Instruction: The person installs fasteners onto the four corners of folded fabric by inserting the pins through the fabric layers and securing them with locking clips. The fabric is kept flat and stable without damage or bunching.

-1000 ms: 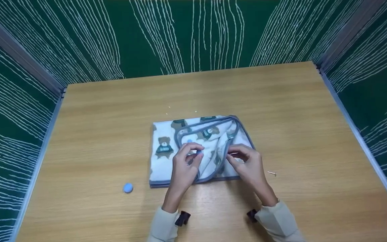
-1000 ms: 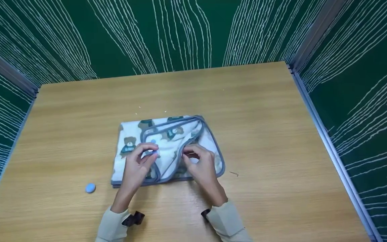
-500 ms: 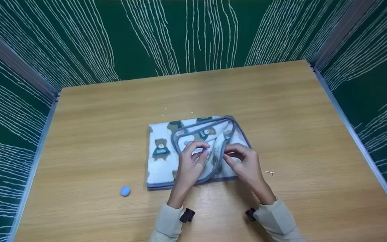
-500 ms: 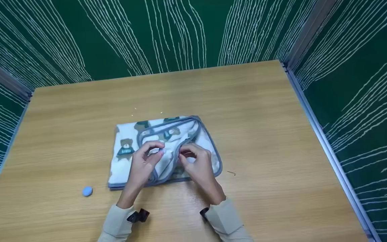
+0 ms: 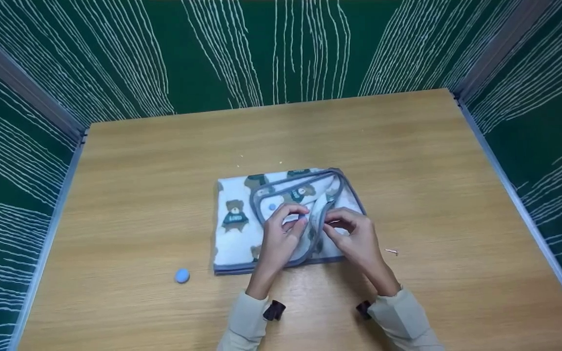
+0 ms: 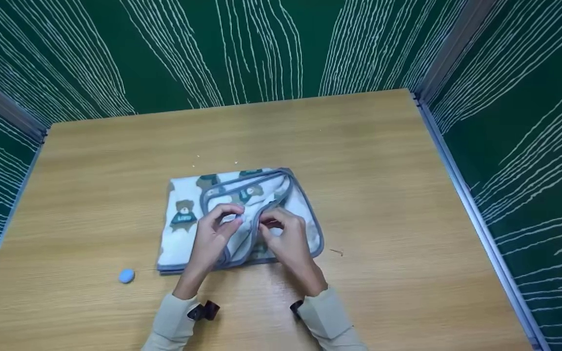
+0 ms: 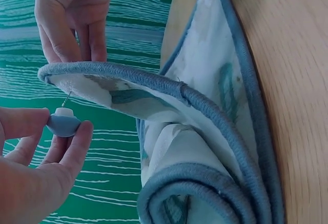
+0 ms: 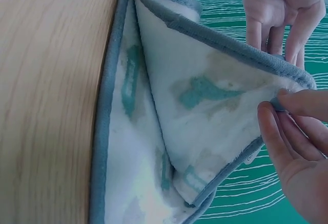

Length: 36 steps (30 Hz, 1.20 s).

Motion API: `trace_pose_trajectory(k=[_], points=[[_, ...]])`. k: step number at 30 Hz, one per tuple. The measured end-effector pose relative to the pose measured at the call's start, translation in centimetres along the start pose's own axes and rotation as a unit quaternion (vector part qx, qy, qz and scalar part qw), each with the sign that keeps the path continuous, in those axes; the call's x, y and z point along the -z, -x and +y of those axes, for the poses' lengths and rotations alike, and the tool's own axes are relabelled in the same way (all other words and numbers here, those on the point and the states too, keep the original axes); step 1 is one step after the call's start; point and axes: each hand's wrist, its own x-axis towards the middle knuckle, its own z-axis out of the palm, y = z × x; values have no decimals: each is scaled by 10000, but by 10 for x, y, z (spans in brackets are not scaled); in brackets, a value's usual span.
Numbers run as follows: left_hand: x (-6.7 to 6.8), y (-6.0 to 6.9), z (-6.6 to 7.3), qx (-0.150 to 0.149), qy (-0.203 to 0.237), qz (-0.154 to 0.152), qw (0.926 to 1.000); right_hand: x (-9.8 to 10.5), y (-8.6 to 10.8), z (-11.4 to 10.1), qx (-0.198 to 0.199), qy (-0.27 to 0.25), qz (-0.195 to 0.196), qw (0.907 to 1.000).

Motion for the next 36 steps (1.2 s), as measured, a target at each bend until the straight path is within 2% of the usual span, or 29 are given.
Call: trace_pose_trajectory(k=[11,18,24,29,33,36], points=[[0,-2,-1,32,116,-39,9999,-2,-2,1,101,30,-59,9999],[-2,-3,1,92,-128,-95,9998,-2,-2,0,-60,194,15,9998],[-3,-2,0,-81,-318,-58,9994,-4,-1,-13,111,310,64,9994],[-6,-1,0,-152,-479,-15,9987,-4,0,-6,255,427,21,9988],[-9,-2,-19,-136,-647,-63,9978,-4,-1,-20,313,328,2,9990],[-10,-2,-33,-196,-1168,-116,9929,-4,-1,-34,376,238,40,9990]])
